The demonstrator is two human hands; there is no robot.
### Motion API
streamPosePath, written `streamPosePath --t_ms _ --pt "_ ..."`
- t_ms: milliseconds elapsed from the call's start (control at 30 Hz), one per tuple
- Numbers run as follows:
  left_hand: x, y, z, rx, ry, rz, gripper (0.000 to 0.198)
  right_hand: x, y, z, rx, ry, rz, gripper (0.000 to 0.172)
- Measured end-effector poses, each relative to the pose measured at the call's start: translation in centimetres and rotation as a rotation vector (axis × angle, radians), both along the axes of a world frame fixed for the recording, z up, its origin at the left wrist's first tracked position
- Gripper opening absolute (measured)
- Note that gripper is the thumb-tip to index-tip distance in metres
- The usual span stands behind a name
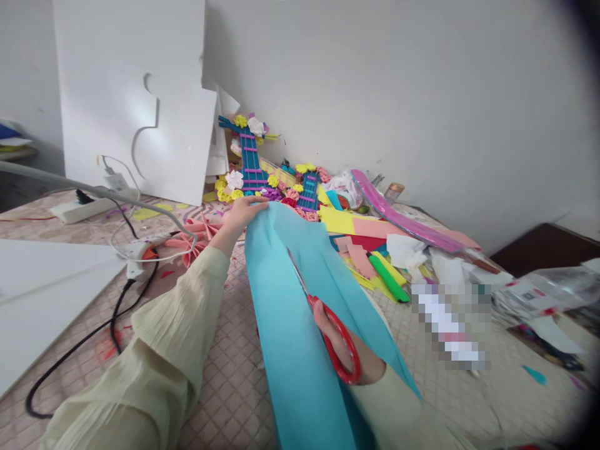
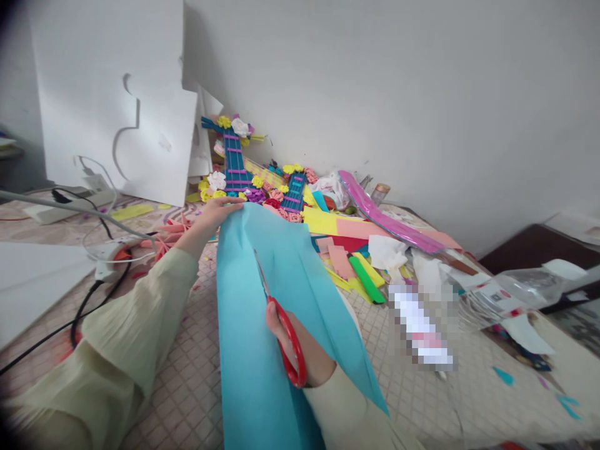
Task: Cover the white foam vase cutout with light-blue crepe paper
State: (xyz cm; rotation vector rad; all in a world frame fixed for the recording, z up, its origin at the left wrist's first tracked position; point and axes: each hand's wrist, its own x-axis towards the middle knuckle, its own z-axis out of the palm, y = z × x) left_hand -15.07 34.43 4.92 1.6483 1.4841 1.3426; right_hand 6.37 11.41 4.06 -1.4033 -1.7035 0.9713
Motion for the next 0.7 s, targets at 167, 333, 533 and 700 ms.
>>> streamPosePath --t_ms 167,333,533,700 --pt "0.0 -0.1 0.1 -0.002 0.003 -0.005 0.033 -0.6 0.5 0.9 0.049 0.033 0.083 0.037" --pt "0.0 0.0 0.0 -0.004 -0.002 -0.004 0.033 -0.7 0.9 0.5 0.075 -0.013 0.099 0.037" --pt "-0.1 -0.1 0.1 -0.015 -0.003 0.0 0.034 -0.6 1.1 0.3 0.115 -0.069 0.111 0.036" --pt "0.1 -0.4 0.3 -0.008 -0.016 0.004 0.033 -0.4 1.0 0.6 0.052 -0.002 0.137 0.038"
